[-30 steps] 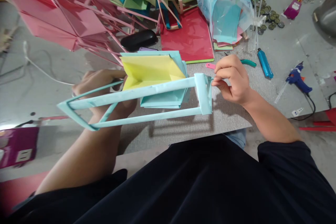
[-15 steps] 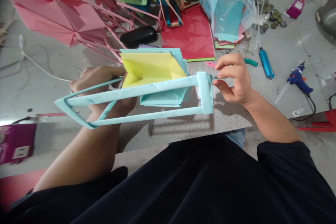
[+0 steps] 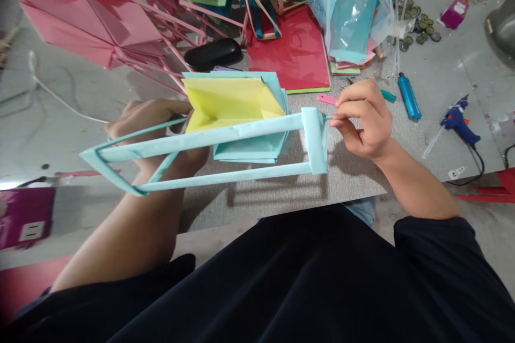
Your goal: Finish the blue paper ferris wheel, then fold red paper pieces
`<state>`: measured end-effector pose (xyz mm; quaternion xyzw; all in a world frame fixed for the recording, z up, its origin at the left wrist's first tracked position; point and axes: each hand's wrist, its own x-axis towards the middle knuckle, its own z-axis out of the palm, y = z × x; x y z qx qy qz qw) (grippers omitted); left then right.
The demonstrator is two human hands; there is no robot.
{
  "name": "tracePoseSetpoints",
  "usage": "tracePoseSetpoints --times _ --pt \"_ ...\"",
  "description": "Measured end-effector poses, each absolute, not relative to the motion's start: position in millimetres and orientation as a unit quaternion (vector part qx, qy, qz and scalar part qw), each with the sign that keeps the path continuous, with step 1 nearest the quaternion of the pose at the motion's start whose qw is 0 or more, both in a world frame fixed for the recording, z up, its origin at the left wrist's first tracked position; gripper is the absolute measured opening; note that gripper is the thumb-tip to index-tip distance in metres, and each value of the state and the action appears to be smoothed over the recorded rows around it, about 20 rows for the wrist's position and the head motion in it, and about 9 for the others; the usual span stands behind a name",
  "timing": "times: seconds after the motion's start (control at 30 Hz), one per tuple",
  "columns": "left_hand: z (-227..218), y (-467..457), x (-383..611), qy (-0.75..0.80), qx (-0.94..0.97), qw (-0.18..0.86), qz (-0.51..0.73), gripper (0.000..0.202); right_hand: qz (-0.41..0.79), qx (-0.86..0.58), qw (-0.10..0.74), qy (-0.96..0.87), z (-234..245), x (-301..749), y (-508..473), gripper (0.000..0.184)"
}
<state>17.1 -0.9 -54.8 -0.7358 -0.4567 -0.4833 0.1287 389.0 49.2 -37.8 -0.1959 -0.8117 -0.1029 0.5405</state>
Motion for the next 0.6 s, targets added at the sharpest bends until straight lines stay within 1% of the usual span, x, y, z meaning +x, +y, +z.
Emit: tracePoseSetpoints --times 0.13,0.2,0.43,0.5,0.6 --pt "-57 0 17 -0.458 -0.736 0.129 -0.482 0.023 -0.032 -0.234 0.511 -0.827 -40 394 45 0.022" --pt "-57 0 17 -0.459 -0.733 0.128 -0.486 0.024 -0.018 -0.255 0.499 -0.828 -38 393 43 0.021" --pt "-54 0 20 -0.486 -0.719 0.115 -0.483 0.032 -0.077 -0.184 0.549 -0.811 -31 381 49 0.014" --pt "-54 -1 19 -0.486 -0.72 0.111 -0.482 0.03 -0.064 -0.18 0.541 -0.819 -30 381 51 0.009" --pt "-55 -1 19 -0.473 -0.722 0.116 -0.491 0.024 -0.053 -0.179 0.533 -0.825 -31 383 50 0.008"
